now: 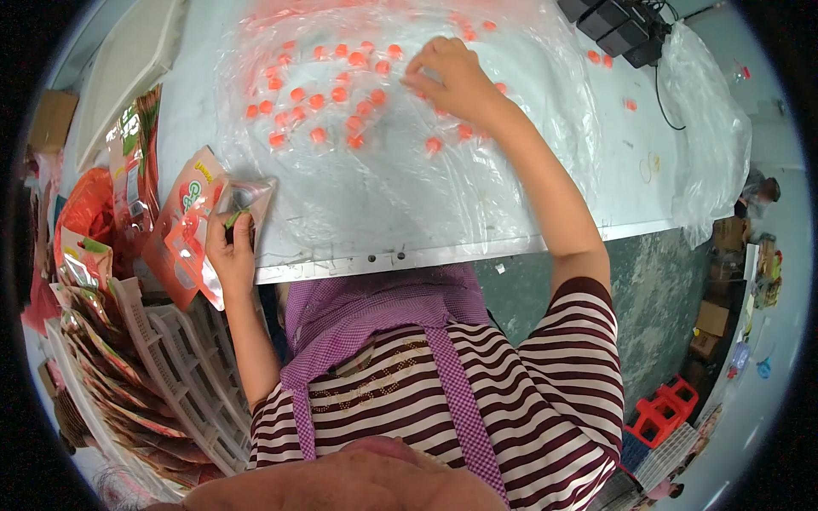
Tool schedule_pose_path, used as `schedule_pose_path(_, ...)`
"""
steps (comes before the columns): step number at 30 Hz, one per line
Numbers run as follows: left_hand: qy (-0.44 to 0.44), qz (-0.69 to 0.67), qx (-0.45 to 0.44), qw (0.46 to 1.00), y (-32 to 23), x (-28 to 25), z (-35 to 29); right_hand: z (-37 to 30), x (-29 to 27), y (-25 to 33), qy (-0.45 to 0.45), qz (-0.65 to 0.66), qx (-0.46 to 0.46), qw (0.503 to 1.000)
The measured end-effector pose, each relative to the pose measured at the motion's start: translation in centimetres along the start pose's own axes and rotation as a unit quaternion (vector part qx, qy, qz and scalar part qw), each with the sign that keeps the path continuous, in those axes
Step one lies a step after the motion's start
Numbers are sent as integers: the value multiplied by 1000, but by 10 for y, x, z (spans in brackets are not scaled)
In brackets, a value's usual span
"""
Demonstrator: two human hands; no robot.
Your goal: Packing small red candies into individual plastic pouches.
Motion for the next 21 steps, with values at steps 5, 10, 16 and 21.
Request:
schedule_pose_path(5, -4, -19, -30, 999, -3, 3, 0, 32, 29, 8, -123, -33, -51, 991)
schedule_pose_path(10, -7, -2, 12, 1000, 0, 2, 1, 26, 27, 5, -35, -31, -10, 999)
schedule_pose_path(16, -9, -4, 44, 999, 2, 1, 0, -2, 9, 8, -49, -48, -22, 997)
schedule_pose_path(21, -3, -23, 21, 1000, 3, 2, 0, 3, 19, 46, -50, -47, -138, 988)
Point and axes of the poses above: each hand's wrist, its own z-axis towards the middle knuckle, its own x-axis out of the palm, y = z × x, the point moved 1 cm from there along z, towards the middle knuckle, and after that the axes turned 10 degrees about -z, right-handed, at the moved point
